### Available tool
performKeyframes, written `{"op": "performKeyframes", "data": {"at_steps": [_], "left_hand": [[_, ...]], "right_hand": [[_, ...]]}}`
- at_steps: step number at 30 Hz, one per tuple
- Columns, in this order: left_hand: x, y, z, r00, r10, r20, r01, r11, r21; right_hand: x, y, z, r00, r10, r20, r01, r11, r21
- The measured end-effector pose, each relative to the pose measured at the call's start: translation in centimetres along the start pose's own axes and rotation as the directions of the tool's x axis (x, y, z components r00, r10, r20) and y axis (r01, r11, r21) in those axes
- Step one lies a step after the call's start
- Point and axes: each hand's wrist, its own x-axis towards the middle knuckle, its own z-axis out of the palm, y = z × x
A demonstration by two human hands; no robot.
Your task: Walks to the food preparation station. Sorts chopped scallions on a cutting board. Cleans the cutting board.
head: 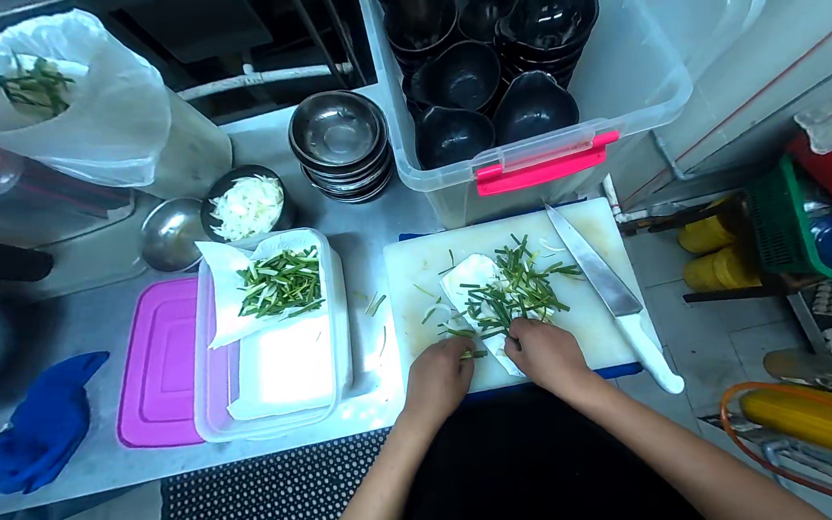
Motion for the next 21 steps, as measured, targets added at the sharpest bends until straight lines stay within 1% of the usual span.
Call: {"op": "performKeyframes", "data": {"at_steps": [2,3,4,5,6,8,9,10,11,12,14,16,17,19,21], "left_hand": [[0.2,0.3,-0.4,1.0,-0.014,-0.001,0.013,0.989,-0.146],[0.2,0.7,-0.7,0.998,-0.051,0.028,0.057,0.965,-0.257],[0.3,1.1,-1.1,0.992,-0.101,0.074,0.122,0.913,-0.388],[0.3,1.4,-1.3,0.981,-0.146,0.131,0.193,0.831,-0.521],[0.4,1.6,-1.2,0.966,-0.173,0.192,0.257,0.72,-0.645],[0.4,1.7,-0.6,0.931,-0.167,0.324,0.364,0.419,-0.832],[0.5,1.8,-0.4,0.911,-0.129,0.391,0.412,0.278,-0.868],[0.7,1.8,-0.4,0.891,-0.086,0.445,0.453,0.167,-0.875],[0.9,1.8,-0.5,0.871,-0.042,0.489,0.491,0.073,-0.868],[1.1,1.7,-0.6,0.853,-0.004,0.521,0.521,-0.005,-0.853],[1.4,1.5,-0.6,0.823,0.052,0.565,0.567,-0.137,-0.812],[1.7,1.3,-0.8,0.804,0.044,0.592,0.587,-0.208,-0.782],[1.8,1.2,-0.9,0.798,0.03,0.602,0.591,-0.232,-0.772],[1.8,1.0,-0.9,0.798,0.031,0.602,0.585,-0.278,-0.761],[1.6,0.6,-0.8,0.806,0.062,0.589,0.575,-0.324,-0.751]], "right_hand": [[-0.4,0.1,-0.6,0.997,0.044,0.066,-0.051,0.993,0.11],[-0.7,0.4,-0.9,0.993,0.059,0.098,-0.077,0.977,0.199],[-1.2,0.8,-1.0,0.99,0.071,0.126,-0.105,0.95,0.294],[-1.6,1.2,-0.9,0.986,0.076,0.148,-0.129,0.914,0.384],[-1.9,1.6,-0.9,0.983,0.07,0.168,-0.143,0.871,0.471],[-2.7,1.8,-1.0,0.981,0.033,0.194,-0.148,0.77,0.62],[-3.1,1.6,-1.2,0.98,0.006,0.2,-0.143,0.722,0.677],[-3.4,1.2,-1.4,0.98,-0.024,0.198,-0.127,0.691,0.712],[-3.7,0.7,-1.7,0.978,-0.063,0.199,-0.103,0.684,0.722],[-3.9,0.2,-2.0,0.973,-0.108,0.202,-0.07,0.699,0.711],[-4.1,-0.9,-2.5,0.962,-0.17,0.212,-0.006,0.765,0.644],[-4.3,-1.8,-2.9,0.962,-0.178,0.207,0.026,0.814,0.58],[-4.4,-2.1,-3.2,0.963,-0.178,0.204,0.029,0.817,0.576],[-4.7,-2.7,-4.0,0.947,-0.228,0.226,0.038,0.778,0.627],[-5.1,-3.2,-4.9,0.906,-0.331,0.264,0.059,0.716,0.696]]}}
